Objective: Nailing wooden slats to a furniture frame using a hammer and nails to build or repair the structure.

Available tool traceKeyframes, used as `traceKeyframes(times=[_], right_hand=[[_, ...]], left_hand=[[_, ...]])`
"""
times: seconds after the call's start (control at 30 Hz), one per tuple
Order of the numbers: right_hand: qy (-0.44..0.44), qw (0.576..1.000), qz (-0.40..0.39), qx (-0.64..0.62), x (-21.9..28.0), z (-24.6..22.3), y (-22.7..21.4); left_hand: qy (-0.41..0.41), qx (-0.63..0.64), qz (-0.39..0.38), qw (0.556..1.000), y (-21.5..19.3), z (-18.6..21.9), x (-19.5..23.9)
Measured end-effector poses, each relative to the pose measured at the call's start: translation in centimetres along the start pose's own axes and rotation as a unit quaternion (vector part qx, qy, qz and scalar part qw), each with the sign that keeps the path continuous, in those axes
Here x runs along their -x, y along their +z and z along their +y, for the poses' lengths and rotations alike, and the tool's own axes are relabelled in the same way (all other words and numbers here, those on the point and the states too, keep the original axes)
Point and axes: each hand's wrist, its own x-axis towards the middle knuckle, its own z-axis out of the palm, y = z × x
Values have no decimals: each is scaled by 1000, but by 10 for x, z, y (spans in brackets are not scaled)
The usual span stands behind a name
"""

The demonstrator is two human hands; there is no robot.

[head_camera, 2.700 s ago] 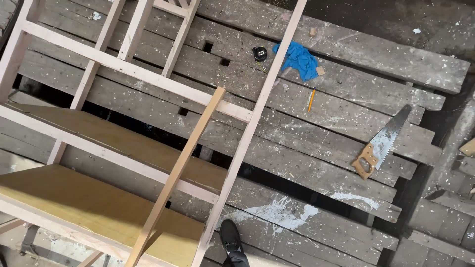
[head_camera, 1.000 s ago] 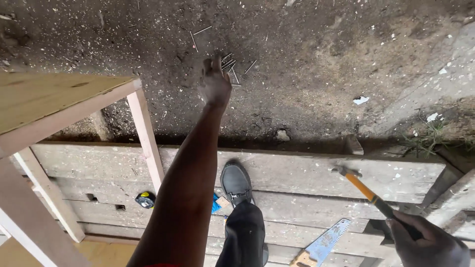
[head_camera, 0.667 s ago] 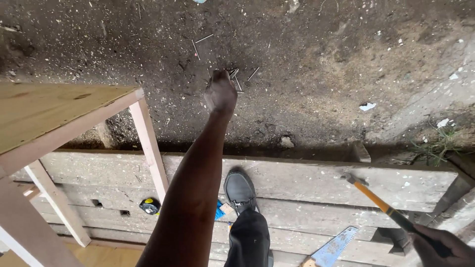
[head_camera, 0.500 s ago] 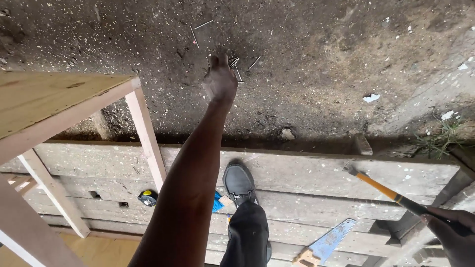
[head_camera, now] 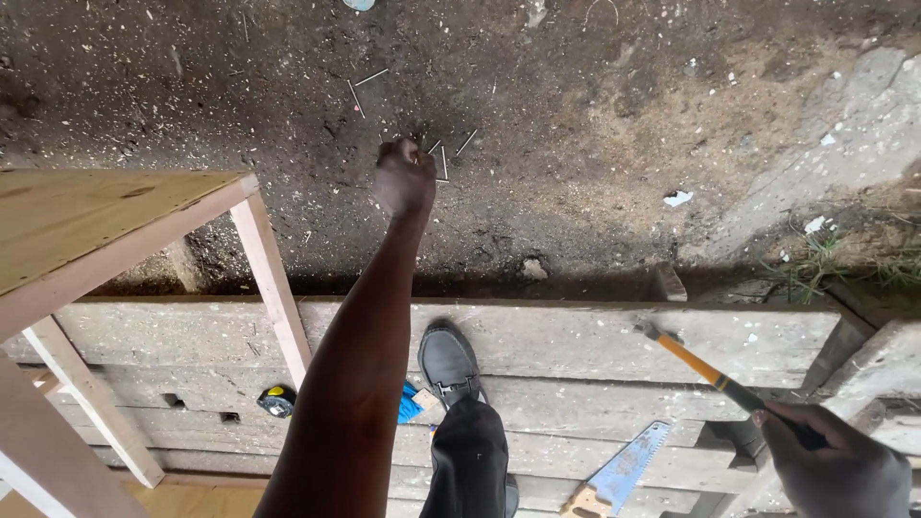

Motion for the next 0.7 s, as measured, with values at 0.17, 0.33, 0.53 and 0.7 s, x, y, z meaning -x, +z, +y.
traceKeyframes(times=[0.17, 0.33, 0.53, 0.7], right_hand=[[-6, 999, -39, -28, -16, 17, 1], [-7, 998, -54, -2, -12, 35, 13], [31, 995, -95, 26, 3, 22, 4], [-37, 997, -49, 44, 19, 29, 13]], left_hand=[[-151, 179, -55, 971, -23, -3, 1], [-198, 335, -69, 918, -64, 7, 6], [-310, 496, -169, 793, -117, 19, 10], [-340, 511, -208, 762, -135, 10, 13]])
